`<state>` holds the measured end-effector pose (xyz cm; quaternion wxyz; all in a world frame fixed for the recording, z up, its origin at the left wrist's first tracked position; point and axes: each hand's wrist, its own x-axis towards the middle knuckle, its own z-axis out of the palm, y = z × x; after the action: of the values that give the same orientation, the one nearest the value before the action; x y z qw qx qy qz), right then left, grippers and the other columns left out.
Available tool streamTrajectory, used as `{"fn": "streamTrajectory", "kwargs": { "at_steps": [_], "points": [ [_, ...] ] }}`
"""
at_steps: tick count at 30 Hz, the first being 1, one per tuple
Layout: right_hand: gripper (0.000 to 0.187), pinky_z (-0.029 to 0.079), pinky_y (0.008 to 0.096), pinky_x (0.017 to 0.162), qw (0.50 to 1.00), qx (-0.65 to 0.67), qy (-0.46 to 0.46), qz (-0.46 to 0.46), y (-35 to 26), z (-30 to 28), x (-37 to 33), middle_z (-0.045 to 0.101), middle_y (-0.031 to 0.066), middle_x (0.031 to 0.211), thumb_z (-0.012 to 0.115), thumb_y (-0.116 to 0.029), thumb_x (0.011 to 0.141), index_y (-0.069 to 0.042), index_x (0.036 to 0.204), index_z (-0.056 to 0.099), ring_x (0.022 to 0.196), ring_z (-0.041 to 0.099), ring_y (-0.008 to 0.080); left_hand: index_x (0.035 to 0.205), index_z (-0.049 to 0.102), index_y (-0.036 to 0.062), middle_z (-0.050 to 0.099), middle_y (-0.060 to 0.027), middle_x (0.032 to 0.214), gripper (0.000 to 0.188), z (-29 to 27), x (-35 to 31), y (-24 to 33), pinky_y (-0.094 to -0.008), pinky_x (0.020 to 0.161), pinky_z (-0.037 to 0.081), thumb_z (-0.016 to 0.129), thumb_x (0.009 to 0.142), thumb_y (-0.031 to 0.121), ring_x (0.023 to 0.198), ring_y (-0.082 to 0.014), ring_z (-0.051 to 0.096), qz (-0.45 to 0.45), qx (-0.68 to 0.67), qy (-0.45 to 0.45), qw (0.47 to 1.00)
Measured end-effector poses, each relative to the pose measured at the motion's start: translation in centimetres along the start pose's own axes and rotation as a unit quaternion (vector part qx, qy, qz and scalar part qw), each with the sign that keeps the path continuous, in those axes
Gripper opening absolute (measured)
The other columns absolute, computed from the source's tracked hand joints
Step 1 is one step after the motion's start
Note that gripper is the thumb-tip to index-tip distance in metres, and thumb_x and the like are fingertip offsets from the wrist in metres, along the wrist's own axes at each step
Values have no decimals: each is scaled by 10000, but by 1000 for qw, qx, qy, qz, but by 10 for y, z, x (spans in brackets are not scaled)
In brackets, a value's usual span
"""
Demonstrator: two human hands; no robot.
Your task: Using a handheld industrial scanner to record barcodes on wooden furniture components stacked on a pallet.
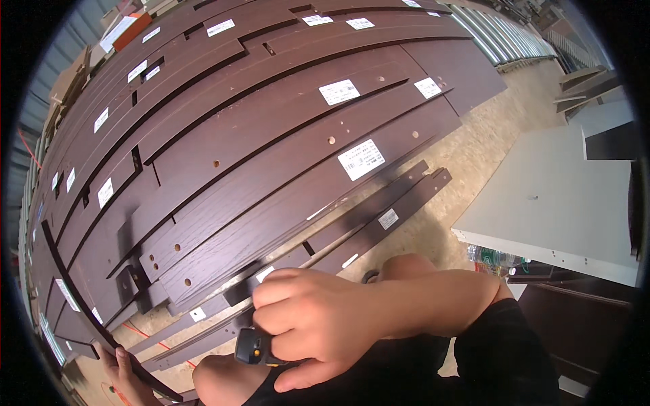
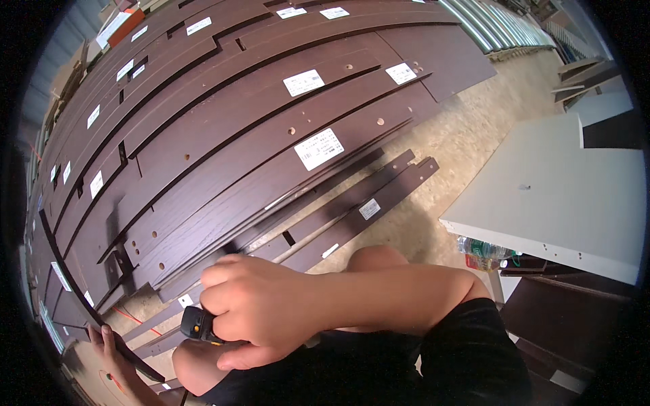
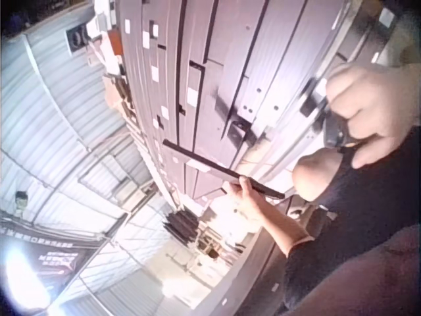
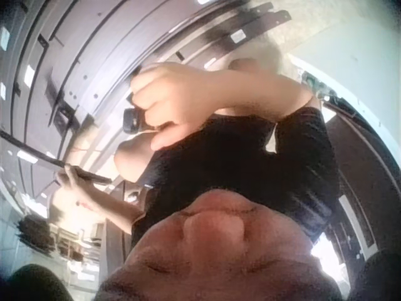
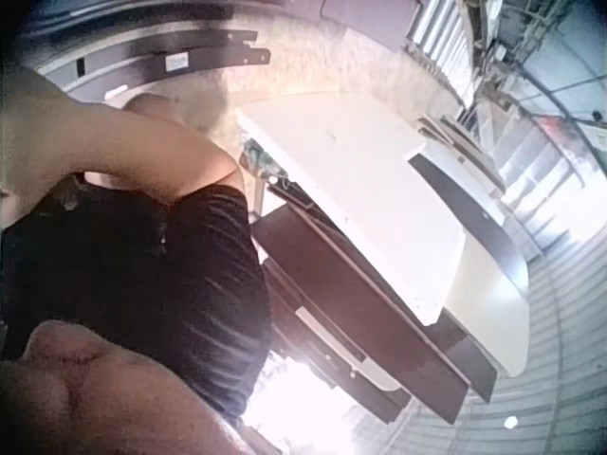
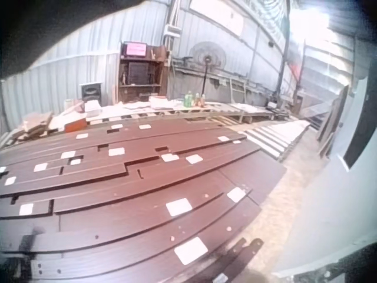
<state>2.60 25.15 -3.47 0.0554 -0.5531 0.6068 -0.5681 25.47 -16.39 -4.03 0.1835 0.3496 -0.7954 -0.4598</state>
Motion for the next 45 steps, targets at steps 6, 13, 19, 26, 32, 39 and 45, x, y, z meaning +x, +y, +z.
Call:
{"fn": "streamTrajectory", "kwargs": {
  "at_steps": [6, 13, 19, 26, 32, 39, 45],
  "points": [
    [401, 404, 427, 659, 998, 48, -4, -31, 2, 8, 3, 483, 82, 744, 819, -325, 719, -59, 607, 541, 743, 488, 291, 1419, 469, -9, 595, -15, 1048, 655, 6, -9, 12, -200, 724, 436, 714, 958, 388, 866, -73, 551, 41, -15, -113, 993],
    [341, 458, 449, 821, 997, 53, -3, -58, -8, 10, 6, 562, 89, 810, 777, -364, 717, -52, 638, 664, 883, 526, 284, 1393, 508, -50, 600, -93, 1231, 764, 57, -33, 17, -317, 903, 479, 857, 808, 298, 1074, -180, 576, 124, 76, -210, 967],
    [328, 446, 460, 912, 996, 46, -13, -70, 2, 10, 9, 580, 91, 890, 810, -345, 692, -41, 739, 695, 974, 520, 283, 918, 666, -20, 643, -129, 779, 508, 120, -43, 90, -351, 646, 485, 842, 628, 358, 701, -241, 627, 205, 275, -295, 892],
    [361, 483, 496, 868, 996, 54, -43, -56, 12, 14, 8, 582, 122, 994, 832, -343, 669, -45, 776, 659, 1039, 523, 332, 875, 677, 60, 664, -127, 745, 314, 167, -55, 90, -438, 605, 486, 732, 696, 312, 665, -349, 656, 248, 289, -380, 843],
    [366, 492, 465, 822, 997, 46, -49, -48, 15, 17, 9, 578, 98, 936, 832, -363, 667, -56, 758, 655, 984, 522, 305, 853, 675, 58, 652, -136, 716, 278, 163, -49, 58, -445, 581, 486, 732, 692, 277, 633, -354, 646, 250, 283, -359, 854],
    [376, 492, 439, 784, 997, 41, -47, -48, 15, 21, 8, 566, 83, 902, 829, -383, 678, -55, 742, 656, 936, 513, 290, 920, 705, -3, 719, -136, 821, 486, 156, -38, 49, -358, 662, 530, 865, 580, 306, 716, -227, 685, 128, 253, -342, 896],
    [366, 500, 447, 770, 998, 29, -50, -41, 22, 14, -1, 564, 94, 892, 820, -380, 706, -53, 745, 659, 950, 523, 297, 938, 710, 50, 666, -171, 736, 349, 170, -41, 73, -430, 601, 503, 766, 655, 245, 669, -373, 672, 192, 274, -343, 878]
  ]
}}
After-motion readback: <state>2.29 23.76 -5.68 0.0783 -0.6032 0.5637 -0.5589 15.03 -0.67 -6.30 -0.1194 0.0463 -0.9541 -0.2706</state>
